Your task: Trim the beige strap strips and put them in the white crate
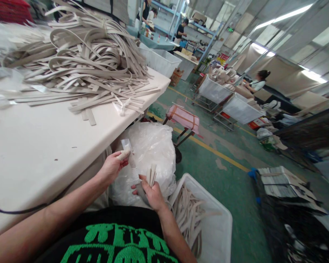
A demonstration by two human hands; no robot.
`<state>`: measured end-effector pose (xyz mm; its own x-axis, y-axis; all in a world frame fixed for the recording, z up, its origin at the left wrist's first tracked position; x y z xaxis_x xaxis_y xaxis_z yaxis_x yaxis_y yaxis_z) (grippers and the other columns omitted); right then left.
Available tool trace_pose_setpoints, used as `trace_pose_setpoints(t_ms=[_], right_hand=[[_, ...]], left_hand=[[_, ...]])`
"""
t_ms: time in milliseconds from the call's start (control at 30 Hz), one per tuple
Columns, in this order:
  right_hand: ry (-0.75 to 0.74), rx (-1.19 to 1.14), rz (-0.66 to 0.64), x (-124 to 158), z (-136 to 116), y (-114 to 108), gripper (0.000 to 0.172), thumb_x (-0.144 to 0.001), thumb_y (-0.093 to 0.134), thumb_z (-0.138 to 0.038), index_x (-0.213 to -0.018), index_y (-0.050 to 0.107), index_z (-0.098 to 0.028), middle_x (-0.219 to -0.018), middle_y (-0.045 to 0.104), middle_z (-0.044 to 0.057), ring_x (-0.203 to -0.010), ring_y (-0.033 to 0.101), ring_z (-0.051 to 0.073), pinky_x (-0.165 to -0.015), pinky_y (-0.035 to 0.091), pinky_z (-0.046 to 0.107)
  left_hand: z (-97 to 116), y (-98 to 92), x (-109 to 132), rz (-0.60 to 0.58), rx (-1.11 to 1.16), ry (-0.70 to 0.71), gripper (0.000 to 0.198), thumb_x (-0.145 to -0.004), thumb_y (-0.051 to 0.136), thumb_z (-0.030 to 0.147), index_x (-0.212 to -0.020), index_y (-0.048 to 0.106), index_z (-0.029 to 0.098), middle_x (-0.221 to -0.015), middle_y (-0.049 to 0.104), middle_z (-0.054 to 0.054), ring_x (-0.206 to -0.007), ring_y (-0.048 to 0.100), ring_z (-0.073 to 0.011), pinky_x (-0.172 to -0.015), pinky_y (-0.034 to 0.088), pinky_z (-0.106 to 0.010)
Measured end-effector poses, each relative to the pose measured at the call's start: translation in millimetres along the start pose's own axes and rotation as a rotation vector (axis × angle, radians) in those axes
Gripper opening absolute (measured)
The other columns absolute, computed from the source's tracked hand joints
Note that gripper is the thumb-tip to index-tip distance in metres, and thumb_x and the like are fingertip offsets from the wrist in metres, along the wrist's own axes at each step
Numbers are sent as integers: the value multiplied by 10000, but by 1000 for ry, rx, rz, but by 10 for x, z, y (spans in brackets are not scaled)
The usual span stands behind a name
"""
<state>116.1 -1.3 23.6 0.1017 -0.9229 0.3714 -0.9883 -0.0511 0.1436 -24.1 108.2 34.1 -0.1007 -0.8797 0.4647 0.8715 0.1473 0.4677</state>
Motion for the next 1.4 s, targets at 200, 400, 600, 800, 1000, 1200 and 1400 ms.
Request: trace_pose_setpoints(t_ms=[200,400,600,800,1000,1200,1400], right_hand=[[-115,188,77,-175,-283,120,569,-853,518,-686,-943,666,-145,-623,638,18,-459,584,132,-488,492,250],[-164,273,134,-190,-348,72,499,-891,486,-638,-824,628,-164,-571,600,-2,-434,564,115,-443,458,217],[-137,302,96,-170,-272,90,477,-907,481,-610,-875,634,-159,-577,609,-5,-429,571,110,-450,452,209],[-154,298,115,-204,-308,73,487,-896,476,-630,-828,609,-167,-581,616,-4,-436,570,104,-449,457,199],[-125,265,126,-193,-301,39,455,-886,520,-595,-910,647,-158,-587,619,-14,-444,587,110,-465,467,208],[-118,304,72,-94,-224,87,452,-908,509,-586,-905,657,-158,-571,609,-22,-439,587,101,-452,438,190],[-61,343,78,126,-34,-29,480,-914,487,-601,-907,663,-154,-563,606,-21,-423,568,99,-449,438,194]], left_hand=[[-183,272,245,-194,-64,-20,339,-623,829,435,-688,699,128,-606,643,-39,-497,531,-120,-525,439,-254],[-317,373,425,-335,-141,-54,294,-731,757,435,-705,708,146,-536,600,-20,-445,518,-132,-526,447,-280],[-76,261,247,-192,-91,35,415,-649,805,502,-802,745,120,-701,695,-70,-576,589,-153,-544,452,-256],[-342,378,348,-345,-88,-95,358,-698,775,483,-721,732,128,-559,633,-39,-485,541,-137,-513,442,-265],[65,262,163,-194,16,-1,363,-689,797,415,-890,771,114,-924,737,-104,-795,636,-180,-694,504,-266],[174,113,101,16,108,-10,218,-660,763,286,-808,773,127,-864,739,-69,-803,626,-161,-658,484,-224],[283,55,66,61,130,20,176,-669,748,249,-809,772,146,-826,745,-48,-776,627,-150,-665,487,-214]])
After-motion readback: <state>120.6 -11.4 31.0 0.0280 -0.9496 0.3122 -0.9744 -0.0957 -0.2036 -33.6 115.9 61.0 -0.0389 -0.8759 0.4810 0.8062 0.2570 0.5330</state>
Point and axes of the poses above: each hand's wrist, its own x-axis away from the middle knuckle, its own y-axis out of the palm, z = x × y, the point moved 10 cm from there along -x, towards the middle knuckle
